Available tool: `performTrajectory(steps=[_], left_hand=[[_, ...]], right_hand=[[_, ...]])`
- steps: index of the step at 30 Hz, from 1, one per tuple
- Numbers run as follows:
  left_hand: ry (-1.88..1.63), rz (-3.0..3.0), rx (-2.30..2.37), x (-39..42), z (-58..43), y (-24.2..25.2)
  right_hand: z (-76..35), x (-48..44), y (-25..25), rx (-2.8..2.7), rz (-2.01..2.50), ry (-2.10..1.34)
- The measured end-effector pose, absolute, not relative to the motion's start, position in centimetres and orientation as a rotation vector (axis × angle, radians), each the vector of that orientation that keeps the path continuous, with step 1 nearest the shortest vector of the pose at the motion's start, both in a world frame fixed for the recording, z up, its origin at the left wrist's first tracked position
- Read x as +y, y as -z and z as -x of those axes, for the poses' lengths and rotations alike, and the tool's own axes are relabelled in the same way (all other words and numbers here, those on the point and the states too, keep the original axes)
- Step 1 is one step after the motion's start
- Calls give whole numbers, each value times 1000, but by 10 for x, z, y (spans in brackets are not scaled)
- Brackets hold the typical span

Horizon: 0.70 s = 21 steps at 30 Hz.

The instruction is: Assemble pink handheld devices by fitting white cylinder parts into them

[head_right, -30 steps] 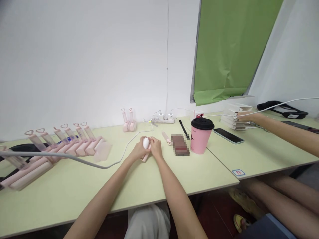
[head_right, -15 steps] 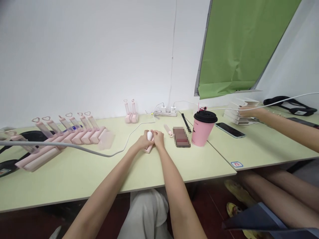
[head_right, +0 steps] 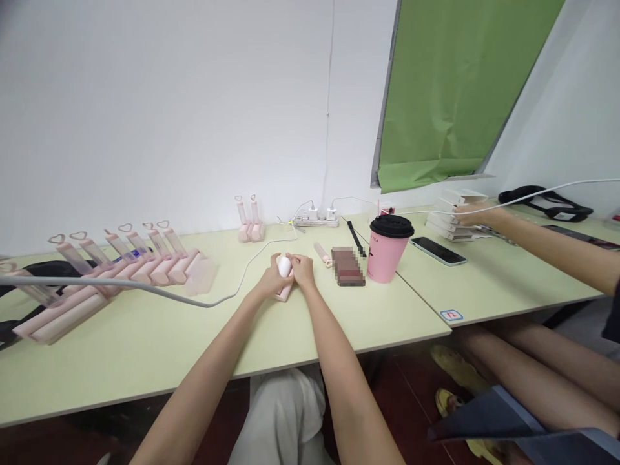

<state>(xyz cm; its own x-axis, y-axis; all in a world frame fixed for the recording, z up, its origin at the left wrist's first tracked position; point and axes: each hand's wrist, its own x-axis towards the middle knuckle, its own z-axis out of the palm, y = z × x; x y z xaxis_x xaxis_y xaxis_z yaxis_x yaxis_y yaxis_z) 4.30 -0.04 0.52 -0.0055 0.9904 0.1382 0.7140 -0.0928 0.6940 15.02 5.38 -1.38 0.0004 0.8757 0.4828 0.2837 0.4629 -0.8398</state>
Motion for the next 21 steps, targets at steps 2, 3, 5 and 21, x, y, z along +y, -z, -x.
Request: performTrajectory(steps=[2, 3, 5, 21], left_hand=[[-866, -1832, 1783, 1, -43, -4], [-868, -1827, 1783, 1, -43, -4], [-872, -1811, 1782, 2, -43, -3], [-1330, -1298, 1290, 6, -33, -5]], right_hand=[[-150, 54, 14, -1529, 1028, -681], [-150, 54, 15, -1523, 1020, -700], [-150, 56, 16, -1517, 1021, -726], [-167, 53, 7, -1475, 1219, -356]])
